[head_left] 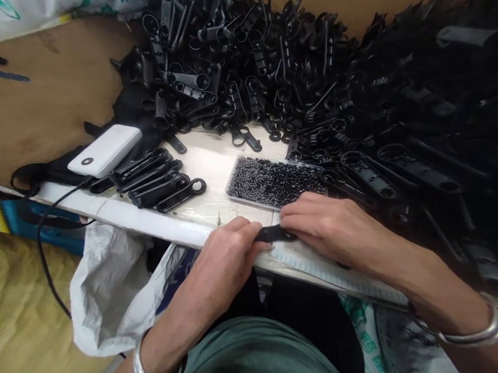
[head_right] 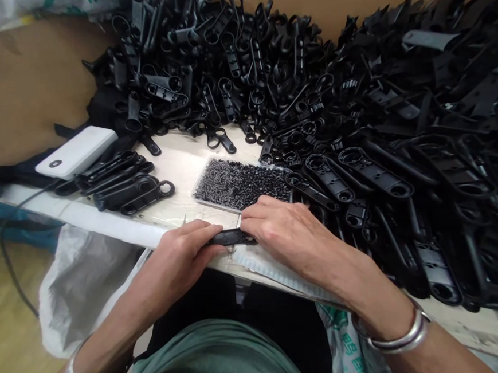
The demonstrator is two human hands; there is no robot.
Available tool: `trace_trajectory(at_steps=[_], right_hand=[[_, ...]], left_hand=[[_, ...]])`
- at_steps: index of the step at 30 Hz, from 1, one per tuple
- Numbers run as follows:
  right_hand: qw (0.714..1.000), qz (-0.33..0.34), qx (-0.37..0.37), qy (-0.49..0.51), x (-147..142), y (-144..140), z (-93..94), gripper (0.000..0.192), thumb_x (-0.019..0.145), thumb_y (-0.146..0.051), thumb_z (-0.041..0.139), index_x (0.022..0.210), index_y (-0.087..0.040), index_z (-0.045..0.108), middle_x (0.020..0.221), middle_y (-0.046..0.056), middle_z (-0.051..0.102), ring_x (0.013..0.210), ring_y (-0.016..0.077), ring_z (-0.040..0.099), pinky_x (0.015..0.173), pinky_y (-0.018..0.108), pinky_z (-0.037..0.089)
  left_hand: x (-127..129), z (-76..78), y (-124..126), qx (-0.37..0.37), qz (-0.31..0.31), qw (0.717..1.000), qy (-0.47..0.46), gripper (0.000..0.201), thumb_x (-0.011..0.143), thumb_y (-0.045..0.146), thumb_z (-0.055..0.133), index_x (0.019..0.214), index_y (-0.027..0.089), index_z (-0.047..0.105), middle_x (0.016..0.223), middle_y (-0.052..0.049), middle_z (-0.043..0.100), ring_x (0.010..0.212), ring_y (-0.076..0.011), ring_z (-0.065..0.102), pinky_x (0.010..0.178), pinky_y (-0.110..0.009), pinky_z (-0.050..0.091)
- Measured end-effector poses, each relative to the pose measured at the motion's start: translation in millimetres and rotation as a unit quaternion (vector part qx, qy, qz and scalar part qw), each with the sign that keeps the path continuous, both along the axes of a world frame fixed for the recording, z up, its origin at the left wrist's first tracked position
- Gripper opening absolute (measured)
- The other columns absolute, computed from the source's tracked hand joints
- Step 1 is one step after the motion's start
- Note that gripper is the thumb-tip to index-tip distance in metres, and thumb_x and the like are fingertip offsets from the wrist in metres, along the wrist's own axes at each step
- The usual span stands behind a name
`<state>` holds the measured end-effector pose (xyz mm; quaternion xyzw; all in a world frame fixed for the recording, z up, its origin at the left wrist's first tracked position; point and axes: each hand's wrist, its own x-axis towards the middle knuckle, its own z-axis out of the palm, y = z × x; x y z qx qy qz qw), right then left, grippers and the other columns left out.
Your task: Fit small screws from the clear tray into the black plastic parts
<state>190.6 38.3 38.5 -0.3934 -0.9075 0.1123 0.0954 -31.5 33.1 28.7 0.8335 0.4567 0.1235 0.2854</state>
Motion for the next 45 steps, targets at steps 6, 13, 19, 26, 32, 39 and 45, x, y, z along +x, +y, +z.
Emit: trace_trajectory(at_steps=[6,13,19,26,32,39,45], right_hand=[[0.997,0.029,-0.011,-0.066,2,-3,2.5,0.020,0.089,-0.003,0.049,0.090,-0.021,0.056,0.088,0.001,0.057,0.080,0.0179,0.049,0.062,0.027,0.036],[0.998,0.034,0.017,-0.055,-2,-7,2.7,0.017,0.089,-0.004,0.049,0.083,-0.017,0.056,0.082,0.003,0.058,0.074,0.0179,0.051,0.064,0.028,0.040],[0.998,0.017,0.052,-0.036,-8,-8,-6.2,0.014,0.087,-0.003,0.053,0.083,-0.014,0.060,0.084,0.005,0.062,0.074,0.0177,0.055,0.067,0.029,0.044],[0.997,-0.030,0.073,-0.023,-15,-14,-6.8,0.018,0.090,-0.005,0.049,0.091,-0.012,0.065,0.088,0.010,0.066,0.077,0.0185,0.059,0.071,0.029,0.048],[0.995,-0.077,0.045,0.055,-13,-19,-7.9,0.020,0.093,-0.008,0.048,0.094,-0.014,0.066,0.095,0.008,0.067,0.083,0.0186,0.062,0.076,0.030,0.050],[0.974,-0.188,0.084,0.096,21,-22,9.5,0.016,0.093,-0.018,0.054,0.103,-0.016,0.067,0.103,0.004,0.068,0.089,0.0179,0.065,0.082,0.028,0.050],[0.979,-0.190,0.055,-0.041,13,4,15.9,0.017,0.093,-0.020,0.052,0.099,-0.024,0.068,0.096,0.001,0.069,0.081,0.0188,0.065,0.073,0.030,0.048]], left_hand=[[-3,-2.6,2,0.005,-0.008,1.000,-0.015,0.010,0.092,0.022,0.052,0.092,0.018,0.062,0.084,-0.001,0.060,0.079,-0.0159,0.058,0.072,-0.029,0.043],[-2,-6.1,-2,0.027,-0.002,0.999,-0.023,0.009,0.090,0.021,0.054,0.093,0.017,0.063,0.087,-0.001,0.062,0.081,-0.0164,0.060,0.073,-0.029,0.044],[-2,-13.9,-11,0.060,0.018,0.997,-0.033,0.012,0.091,0.022,0.054,0.096,0.017,0.063,0.096,-0.004,0.064,0.087,-0.0182,0.062,0.077,-0.030,0.047],[-1,-11.2,-11,0.062,0.010,0.998,-0.017,0.014,0.091,0.023,0.053,0.098,0.016,0.063,0.097,-0.006,0.065,0.090,-0.0197,0.062,0.080,-0.031,0.048],[-2,-6.6,-9,0.055,0.013,0.998,-0.005,0.014,0.089,0.024,0.057,0.097,0.014,0.065,0.095,-0.007,0.066,0.090,-0.0209,0.063,0.081,-0.033,0.048],[-3,3.4,-4,0.040,-0.008,0.999,0.036,0.017,0.093,0.026,0.049,0.097,0.016,0.062,0.095,-0.006,0.062,0.086,-0.0194,0.063,0.079,-0.031,0.048],[-7,17.4,11,0.109,0.000,0.991,0.077,0.023,0.095,0.034,0.046,0.101,0.021,0.064,0.096,-0.005,0.062,0.084,-0.0189,0.063,0.071,-0.029,0.046]])
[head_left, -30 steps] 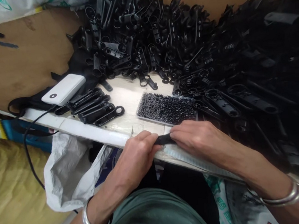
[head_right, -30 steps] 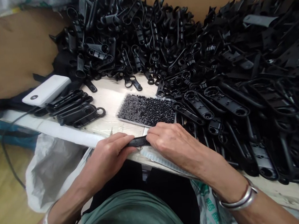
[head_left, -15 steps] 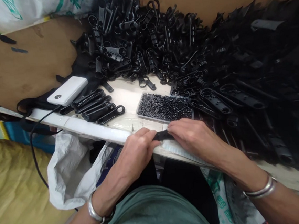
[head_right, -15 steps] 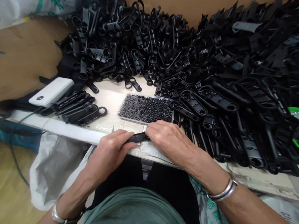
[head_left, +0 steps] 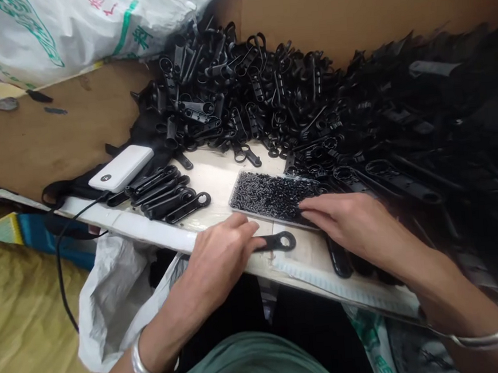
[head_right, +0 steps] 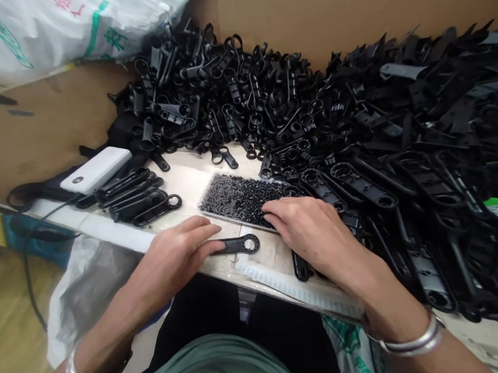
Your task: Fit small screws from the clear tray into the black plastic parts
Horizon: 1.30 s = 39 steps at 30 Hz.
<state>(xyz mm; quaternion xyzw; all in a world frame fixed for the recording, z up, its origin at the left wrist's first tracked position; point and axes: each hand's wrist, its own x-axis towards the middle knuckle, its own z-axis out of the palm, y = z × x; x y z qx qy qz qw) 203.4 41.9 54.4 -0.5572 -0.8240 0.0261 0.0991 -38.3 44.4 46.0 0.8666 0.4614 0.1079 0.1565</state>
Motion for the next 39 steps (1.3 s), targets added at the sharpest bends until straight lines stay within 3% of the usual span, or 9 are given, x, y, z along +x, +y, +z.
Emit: trace_trajectory(at_steps=[4,13,19,24,27,30,32,35,39], right_hand=[[0.997,-0.016,-0.036,-0.072,-16,18,-0.5,0.014,0.091,-0.021,0.054,0.089,-0.025,0.068,0.089,0.000,0.066,0.076,0.0183,0.063,0.059,0.028,0.041],[0.994,-0.015,-0.052,-0.091,-12,29,-15.1,0.018,0.092,-0.022,0.051,0.077,-0.021,0.061,0.080,0.002,0.060,0.072,0.0180,0.059,0.056,0.028,0.033],[0.994,-0.042,-0.066,-0.080,-16,25,-8.1,0.019,0.093,-0.020,0.048,0.079,-0.022,0.060,0.082,0.001,0.062,0.077,0.0191,0.061,0.057,0.027,0.036],[0.998,-0.043,-0.027,-0.044,-8,23,-20.8,0.016,0.093,-0.023,0.047,0.087,-0.024,0.062,0.086,0.001,0.065,0.073,0.0216,0.063,0.056,0.030,0.041],[0.999,-0.022,0.025,0.020,-2,24,-26.1,0.020,0.093,-0.024,0.045,0.091,-0.023,0.065,0.092,0.003,0.068,0.076,0.0241,0.065,0.061,0.034,0.047],[0.988,-0.027,0.005,0.150,-1,23,-18.4,0.020,0.090,-0.023,0.048,0.090,-0.022,0.068,0.087,0.004,0.069,0.073,0.0220,0.066,0.066,0.034,0.050],[0.955,-0.081,-0.074,0.275,-4,20,-9.6,0.017,0.087,-0.025,0.054,0.091,-0.021,0.070,0.077,0.003,0.069,0.063,0.0187,0.065,0.061,0.031,0.052],[0.832,-0.164,-0.205,0.489,-10,13,-1.0,0.018,0.080,-0.030,0.068,0.091,-0.017,0.072,0.071,0.003,0.069,0.057,0.0139,0.063,0.054,0.022,0.053],[0.654,-0.192,-0.303,0.666,-17,0,-0.7,0.025,0.071,-0.029,0.081,0.089,-0.015,0.072,0.085,0.007,0.070,0.066,0.0110,0.065,0.060,0.016,0.055]], left_hand=[[4,6.3,28,0.057,0.019,0.996,0.068,0.023,0.093,0.023,0.045,0.086,0.021,0.067,0.082,-0.003,0.062,0.075,-0.0193,0.061,0.057,-0.028,0.038],[48,3.7,85,0.088,-0.107,0.987,0.085,0.025,0.079,0.002,0.044,0.075,0.015,0.064,0.077,-0.008,0.064,0.075,-0.0207,0.061,0.063,-0.029,0.041],[59,4.8,91,0.070,-0.123,0.986,0.094,0.024,0.080,0.002,0.044,0.075,0.014,0.064,0.075,-0.010,0.067,0.074,-0.0241,0.065,0.074,-0.038,0.046],[62,3.9,90,0.048,-0.100,0.990,0.091,0.013,0.083,0.013,0.053,0.076,0.015,0.064,0.076,-0.009,0.069,0.076,-0.0249,0.067,0.074,-0.039,0.048],[62,1.1,91,0.046,-0.087,0.993,0.062,0.013,0.083,0.013,0.054,0.076,0.015,0.065,0.073,-0.008,0.068,0.075,-0.0233,0.066,0.072,-0.037,0.047],[56,2.2,89,0.041,-0.068,0.997,0.008,0.018,0.084,0.013,0.051,0.075,0.014,0.066,0.072,-0.009,0.067,0.074,-0.0221,0.065,0.069,-0.034,0.046],[50,4.6,87,0.030,-0.056,0.997,-0.039,0.019,0.086,0.013,0.049,0.079,0.014,0.068,0.074,-0.007,0.068,0.072,-0.0186,0.063,0.068,-0.030,0.046],[38,7.3,78,-0.086,-0.012,0.974,-0.210,0.012,0.084,0.018,0.057,0.082,0.013,0.068,0.073,-0.002,0.066,0.067,-0.0122,0.058,0.062,-0.024,0.044],[30,6.7,55,-0.319,0.046,0.819,-0.474,0.012,0.073,0.020,0.073,0.078,0.011,0.066,0.070,0.001,0.062,0.063,-0.0068,0.052,0.060,-0.019,0.041]])
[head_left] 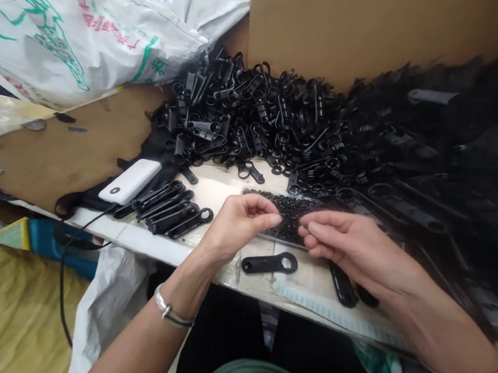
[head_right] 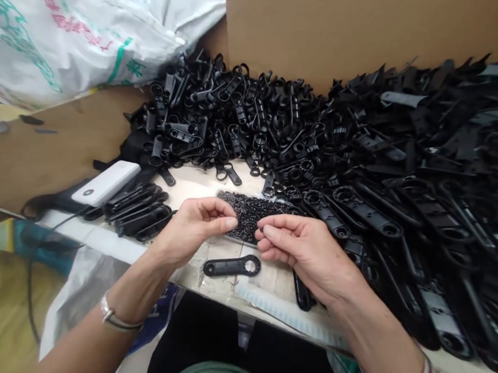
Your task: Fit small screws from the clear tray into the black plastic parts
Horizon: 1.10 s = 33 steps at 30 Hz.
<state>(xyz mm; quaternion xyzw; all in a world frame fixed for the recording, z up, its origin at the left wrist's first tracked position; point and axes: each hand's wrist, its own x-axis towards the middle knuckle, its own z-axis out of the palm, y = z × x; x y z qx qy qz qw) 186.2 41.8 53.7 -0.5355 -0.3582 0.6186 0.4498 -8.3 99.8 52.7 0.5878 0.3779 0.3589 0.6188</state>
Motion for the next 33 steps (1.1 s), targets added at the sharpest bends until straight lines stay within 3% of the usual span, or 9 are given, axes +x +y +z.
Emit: trace_trajectory(at_steps=[4,8,13,20,33], right_hand=[[0.997,-0.024,-0.007,0.069,-11,-14,-1.6,0.022,0.071,-0.027,0.082,0.088,-0.016,0.072,0.081,0.006,0.069,0.065,0.0104,0.064,0.062,0.016,0.056],[0.995,-0.042,0.061,0.074,-28,-24,-2.4,0.022,0.073,-0.029,0.081,0.088,-0.016,0.072,0.078,0.005,0.067,0.065,0.0097,0.060,0.065,0.018,0.053],[0.992,-0.061,0.078,0.079,-40,-29,-5.0,0.021,0.074,-0.031,0.079,0.086,-0.016,0.071,0.073,0.004,0.065,0.059,0.0082,0.055,0.062,0.019,0.051],[0.987,-0.066,0.139,-0.048,-36,-36,-11.8,0.017,0.079,-0.031,0.076,0.091,-0.021,0.070,0.075,0.001,0.065,0.060,0.0106,0.060,0.064,0.022,0.053],[0.981,-0.095,0.161,-0.059,-33,-37,-13.1,0.013,0.078,-0.026,0.076,0.089,-0.020,0.073,0.080,0.004,0.068,0.063,0.0122,0.062,0.061,0.022,0.056]], left_hand=[[2,-4.0,-26,-0.172,-0.004,0.974,-0.150,0.015,0.073,0.018,0.074,0.082,0.010,0.066,0.070,0.000,0.061,0.059,-0.0040,0.050,0.060,-0.018,0.041],[5,-8.4,-40,-0.239,-0.019,0.944,-0.228,0.014,0.075,0.017,0.073,0.084,0.009,0.066,0.070,-0.001,0.063,0.058,-0.0043,0.053,0.063,-0.019,0.044],[1,-9.5,-46,-0.247,-0.007,0.938,-0.245,0.018,0.074,0.016,0.074,0.088,0.009,0.065,0.073,-0.004,0.065,0.057,-0.0045,0.054,0.061,-0.017,0.044],[0,-12.1,-48,-0.250,0.001,0.934,-0.257,0.019,0.076,0.013,0.073,0.091,0.009,0.062,0.076,-0.005,0.067,0.059,-0.0048,0.057,0.062,-0.017,0.045],[2,-14.7,-50,-0.256,-0.007,0.933,-0.253,0.020,0.076,0.013,0.073,0.092,0.009,0.061,0.074,-0.004,0.067,0.059,-0.0056,0.059,0.061,-0.016,0.047]])
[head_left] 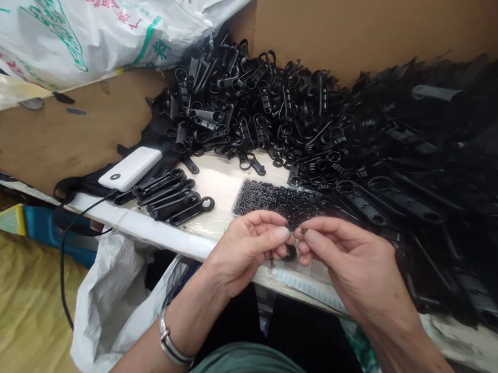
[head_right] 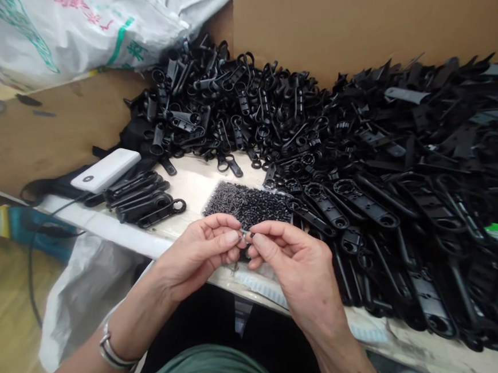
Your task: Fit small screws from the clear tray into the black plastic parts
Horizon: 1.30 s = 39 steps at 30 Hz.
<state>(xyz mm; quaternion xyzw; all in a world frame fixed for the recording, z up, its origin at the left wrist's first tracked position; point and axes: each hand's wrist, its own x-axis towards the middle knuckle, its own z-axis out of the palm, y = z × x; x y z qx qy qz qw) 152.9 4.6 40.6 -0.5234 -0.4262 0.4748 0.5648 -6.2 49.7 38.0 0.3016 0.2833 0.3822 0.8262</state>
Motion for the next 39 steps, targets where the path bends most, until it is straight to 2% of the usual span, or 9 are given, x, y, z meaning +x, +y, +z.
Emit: trace_trajectory(at_steps=[5,10,13,15,19,22,25,32,39], right_hand=[[0.999,0.012,0.017,0.046,-5,2,1.4,0.008,0.076,-0.022,0.076,0.083,-0.021,0.073,0.102,0.004,0.064,0.058,0.0061,0.053,0.059,0.021,0.052],[0.998,0.037,0.012,0.058,-6,2,-0.4,0.004,0.078,-0.023,0.075,0.082,-0.022,0.073,0.107,0.003,0.061,0.065,0.0073,0.055,0.059,0.020,0.050],[0.998,0.051,0.029,0.003,-4,1,-0.6,0.002,0.081,-0.023,0.072,0.083,-0.024,0.073,0.105,0.002,0.062,0.070,0.0091,0.057,0.059,0.018,0.050],[0.994,0.054,0.055,-0.080,-1,1,1.9,0.003,0.083,-0.022,0.070,0.081,-0.023,0.072,0.100,0.001,0.063,0.075,0.0105,0.060,0.062,0.017,0.051],[0.964,0.065,0.115,-0.233,3,1,8.9,0.010,0.084,-0.016,0.067,0.079,-0.023,0.071,0.094,0.000,0.065,0.088,0.0125,0.062,0.072,0.016,0.052],[0.949,0.037,0.141,-0.280,1,-1,10.1,0.009,0.084,-0.015,0.067,0.082,-0.023,0.070,0.094,-0.002,0.065,0.083,0.0110,0.063,0.071,0.015,0.052],[0.916,0.001,0.188,-0.355,-2,-3,9.3,0.010,0.086,-0.012,0.064,0.085,-0.021,0.069,0.090,-0.001,0.067,0.079,0.0106,0.063,0.074,0.018,0.051],[0.844,0.039,0.244,-0.475,8,4,20.0,0.010,0.090,-0.014,0.059,0.090,-0.021,0.067,0.087,0.001,0.068,0.076,0.0134,0.063,0.072,0.025,0.049],[0.843,0.061,0.247,-0.474,14,11,23.6,0.014,0.088,-0.012,0.058,0.089,-0.023,0.067,0.085,0.000,0.069,0.071,0.0146,0.064,0.063,0.027,0.049]], left_hand=[[0,-0.2,0,0.005,-0.006,1.000,-0.003,0.022,0.076,0.013,0.073,0.094,0.009,0.061,0.075,-0.004,0.067,0.059,-0.0058,0.060,0.061,-0.017,0.047],[1,1.9,-1,0.009,-0.013,1.000,0.010,0.023,0.074,0.015,0.075,0.092,0.010,0.061,0.066,-0.001,0.065,0.056,-0.0051,0.058,0.059,-0.015,0.045],[1,1.9,-1,0.010,-0.012,1.000,0.023,0.025,0.072,0.017,0.077,0.091,0.011,0.061,0.062,0.000,0.064,0.054,-0.0050,0.058,0.058,-0.015,0.044],[1,0.9,-1,0.016,-0.009,0.999,0.036,0.027,0.071,0.018,0.078,0.091,0.011,0.062,0.062,0.000,0.065,0.054,-0.0055,0.058,0.058,-0.015,0.045],[0,-1.2,-3,0.033,0.004,0.998,0.056,0.029,0.068,0.018,0.080,0.090,0.010,0.063,0.063,-0.002,0.067,0.056,-0.0072,0.060,0.059,-0.017,0.047],[1,-0.8,-3,0.045,0.020,0.997,0.061,0.028,0.067,0.018,0.080,0.088,0.011,0.064,0.065,-0.001,0.067,0.059,-0.0076,0.062,0.060,-0.017,0.047],[3,2.2,-4,0.048,0.038,0.995,0.077,0.028,0.065,0.019,0.081,0.087,0.011,0.065,0.065,-0.001,0.067,0.059,-0.0078,0.062,0.059,-0.017,0.047],[9,14.2,1,0.087,0.061,0.987,0.117,0.033,0.064,0.024,0.082,0.088,0.009,0.067,0.066,-0.004,0.068,0.060,-0.0123,0.063,0.059,-0.023,0.050],[10,13.2,6,0.121,0.055,0.984,0.115,0.026,0.067,0.022,0.080,0.087,0.010,0.068,0.064,-0.003,0.068,0.059,-0.0104,0.062,0.059,-0.021,0.050]])
